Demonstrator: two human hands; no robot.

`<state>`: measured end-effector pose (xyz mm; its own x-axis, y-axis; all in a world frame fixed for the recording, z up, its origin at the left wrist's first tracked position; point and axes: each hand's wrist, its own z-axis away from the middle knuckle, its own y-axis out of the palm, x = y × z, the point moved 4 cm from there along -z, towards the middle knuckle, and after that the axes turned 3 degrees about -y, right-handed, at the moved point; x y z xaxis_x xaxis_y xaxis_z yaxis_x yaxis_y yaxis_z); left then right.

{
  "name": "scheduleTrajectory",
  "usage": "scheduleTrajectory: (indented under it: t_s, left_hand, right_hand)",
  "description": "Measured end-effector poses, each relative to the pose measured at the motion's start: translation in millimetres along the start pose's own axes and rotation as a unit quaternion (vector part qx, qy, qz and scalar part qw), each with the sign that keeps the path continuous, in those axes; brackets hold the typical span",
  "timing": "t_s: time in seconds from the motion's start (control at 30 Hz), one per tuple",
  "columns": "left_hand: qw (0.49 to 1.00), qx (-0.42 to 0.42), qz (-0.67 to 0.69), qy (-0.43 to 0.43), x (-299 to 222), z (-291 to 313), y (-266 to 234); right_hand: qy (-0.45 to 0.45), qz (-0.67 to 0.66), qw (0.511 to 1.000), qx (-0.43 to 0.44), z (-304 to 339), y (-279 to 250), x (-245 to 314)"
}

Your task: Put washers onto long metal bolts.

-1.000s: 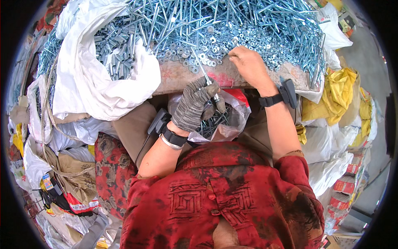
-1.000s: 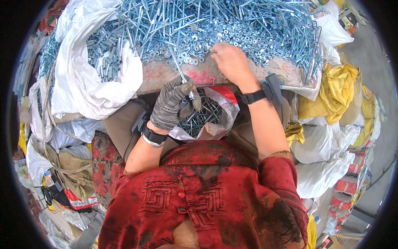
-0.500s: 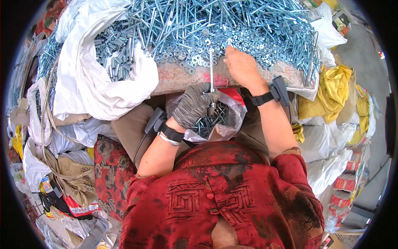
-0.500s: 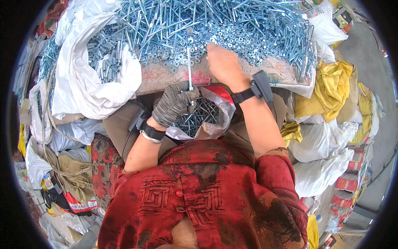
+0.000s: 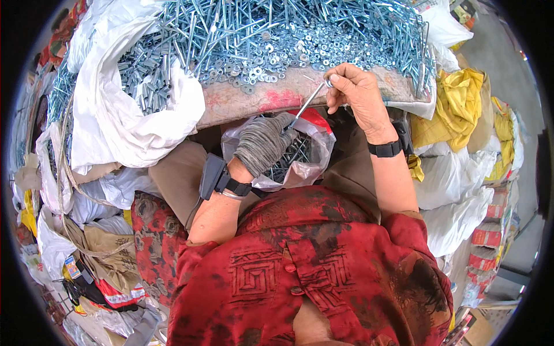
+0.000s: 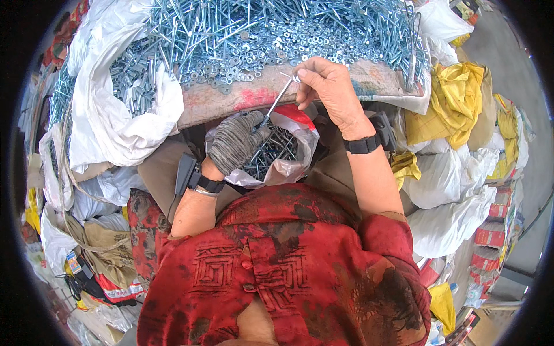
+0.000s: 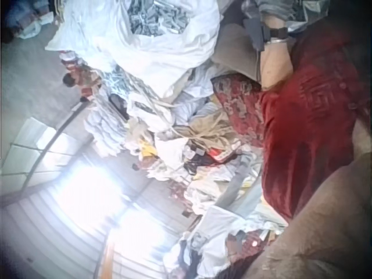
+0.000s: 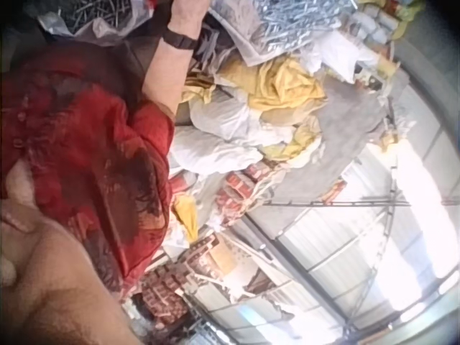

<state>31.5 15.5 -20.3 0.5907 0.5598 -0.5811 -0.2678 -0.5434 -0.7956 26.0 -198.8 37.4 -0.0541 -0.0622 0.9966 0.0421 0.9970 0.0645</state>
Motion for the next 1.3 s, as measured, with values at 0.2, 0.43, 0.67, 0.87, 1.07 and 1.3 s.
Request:
scheduleTrajectory:
  t_s: [0.2, 0.43, 0.67, 0.87, 1.07, 1.3]
  left_hand:
    - [0.998, -0.022, -0.039, 0.032, -15, 3, -10]
    - [0.995, -0.05, -0.059, 0.059, -2, 0, -3]
    - [0.974, -0.037, 0.222, -0.018, 11, -17, -1]
    - [0.969, -0.082, 0.231, 0.022, 29, -7, 5]
    - [0.988, -0.068, 0.136, 0.014, 12, -4, -9]
    - [0.981, -0.041, 0.19, 0.026, -2, 4, -4]
  right_hand:
    - [0.033, 0.024, 0.999, 0.021, 1, 2, 1]
    - [0.061, -0.115, 0.984, 0.122, -8, 3, -4]
    - [-0.191, 0.417, 0.888, -0.03, -68, -3, -17]
    - [-0.275, 0.638, 0.718, -0.053, -71, 24, -41]
    - [-0.024, 0.027, 0.999, -0.002, -39, 12, 3]
    - [-0.125, 0.061, 0.99, 0.005, -5, 21, 21]
